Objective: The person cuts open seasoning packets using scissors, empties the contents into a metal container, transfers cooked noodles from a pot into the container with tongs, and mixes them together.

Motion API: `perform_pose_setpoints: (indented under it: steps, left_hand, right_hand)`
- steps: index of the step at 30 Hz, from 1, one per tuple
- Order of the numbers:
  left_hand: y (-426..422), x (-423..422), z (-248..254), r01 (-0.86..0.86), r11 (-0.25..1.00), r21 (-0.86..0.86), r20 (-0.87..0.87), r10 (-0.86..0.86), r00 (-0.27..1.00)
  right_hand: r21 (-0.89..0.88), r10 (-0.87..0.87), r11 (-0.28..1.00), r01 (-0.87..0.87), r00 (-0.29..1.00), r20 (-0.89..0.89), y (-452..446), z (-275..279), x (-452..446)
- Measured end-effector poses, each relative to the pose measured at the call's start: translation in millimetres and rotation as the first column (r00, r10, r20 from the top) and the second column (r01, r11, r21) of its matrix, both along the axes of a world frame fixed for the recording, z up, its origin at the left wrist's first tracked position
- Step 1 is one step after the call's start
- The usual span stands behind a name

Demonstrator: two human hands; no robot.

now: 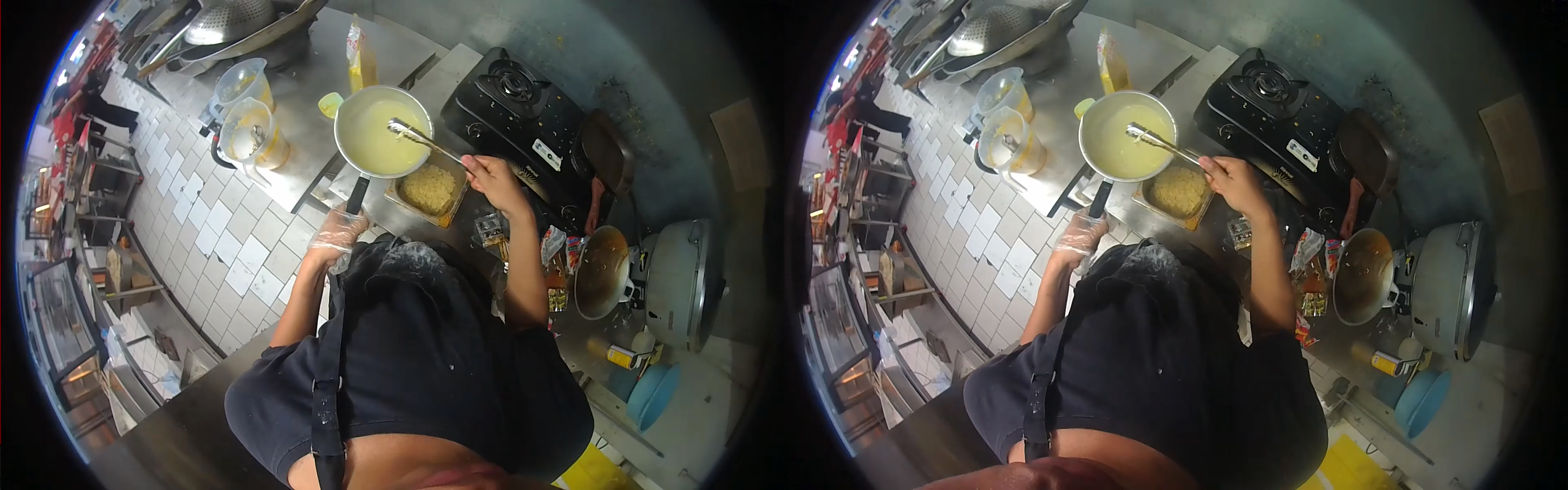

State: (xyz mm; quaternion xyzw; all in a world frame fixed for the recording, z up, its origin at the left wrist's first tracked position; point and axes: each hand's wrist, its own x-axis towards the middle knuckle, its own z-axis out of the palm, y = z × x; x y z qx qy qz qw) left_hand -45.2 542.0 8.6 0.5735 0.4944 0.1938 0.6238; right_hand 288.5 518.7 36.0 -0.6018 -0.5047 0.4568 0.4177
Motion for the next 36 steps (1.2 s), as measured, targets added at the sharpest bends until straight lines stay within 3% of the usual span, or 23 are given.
perform_pose_setpoints:
  steps: [4, 6, 7, 8, 10, 14, 17, 20, 24, 30, 33, 36]
  left_hand:
    - [15.3, 5.5, 10.6, -0.1, 0.991, -0.086, -0.002, 0.101, 0.995]
    - [30.0, 4.0, 8.6, -0.04, 0.996, -0.083, 0.037, 0.043, 0.998]
    - [35.1, 8.0, 11.7, -0.051, 0.998, -0.023, 0.029, 0.052, 0.998]
    - [45.7, 4.8, -6.8, -0.04, 0.999, -0.024, 0.164, 0.044, 0.985]
    - [61.2, 12.1, 14.2, 0.017, 0.999, 0.027, 0.092, -0.019, 0.996]
    - [90.5, 34.6, 35.8, -0.02, 0.998, -0.062, 0.143, 0.029, 0.989]
    - [120.8, 62.2, 59.1, 0.119, 0.985, -0.121, 0.21, -0.091, 0.974]
    - [152.8, 103.5, 64.0, 0.237, 0.969, -0.075, 0.211, -0.217, 0.953]
    - [173.7, 179.2, 61.9, 0.315, 0.945, -0.094, 0.388, -0.256, 0.885]
    - [195.5, 285.1, 14.5, 0.491, 0.839, -0.236, 0.523, -0.317, 0.792]
    - [192.4, 323.0, -8.4, 0.454, 0.857, -0.243, 0.433, -0.323, 0.841]
    - [183.2, 341.0, -18.5, 0.484, 0.844, -0.233, 0.501, -0.323, 0.803]
  right_hand:
    - [-0.002, -0.129, 0.992, 0.129, 0.992, 0.016, -37.5, 11.5, 22.0]
    - [-0.059, -0.206, 0.973, 0.224, 0.954, 0.217, -59.2, 4.4, 32.7]
    - [-0.062, -0.209, 0.972, 0.228, 0.953, 0.22, -67.9, -4.8, 32.9]
    - [-0.093, -0.206, 0.964, 0.249, 0.921, 0.331, -77.4, -17.2, 33.3]
    - [-0.076, -0.176, 0.961, 0.266, 0.8, 0.574, -89.4, -16.6, 20.5]
    - [-0.143, -0.072, 0.943, 0.302, 0.602, 0.795, -89.1, -28.9, -23.2]
    - [-0.164, -0.017, 0.95, 0.266, 0.568, 0.823, -80.9, -25.4, -42.9]
    - [-0.173, -0.002, 0.943, 0.283, 0.528, 0.849, -72.5, -13.7, -48.5]
    - [-0.196, 0.012, 0.934, 0.3, 0.519, 0.855, -75.3, -4.6, -52.3]
    - [-0.203, -0.028, 0.915, 0.349, 0.557, 0.83, -89.3, -11.2, -54.4]
    - [-0.227, -0.037, 0.897, 0.378, 0.577, 0.816, -90.9, -14.1, -52.3]
    - [-0.232, -0.059, 0.884, 0.406, 0.59, 0.805, -95.9, -17.8, -49.5]
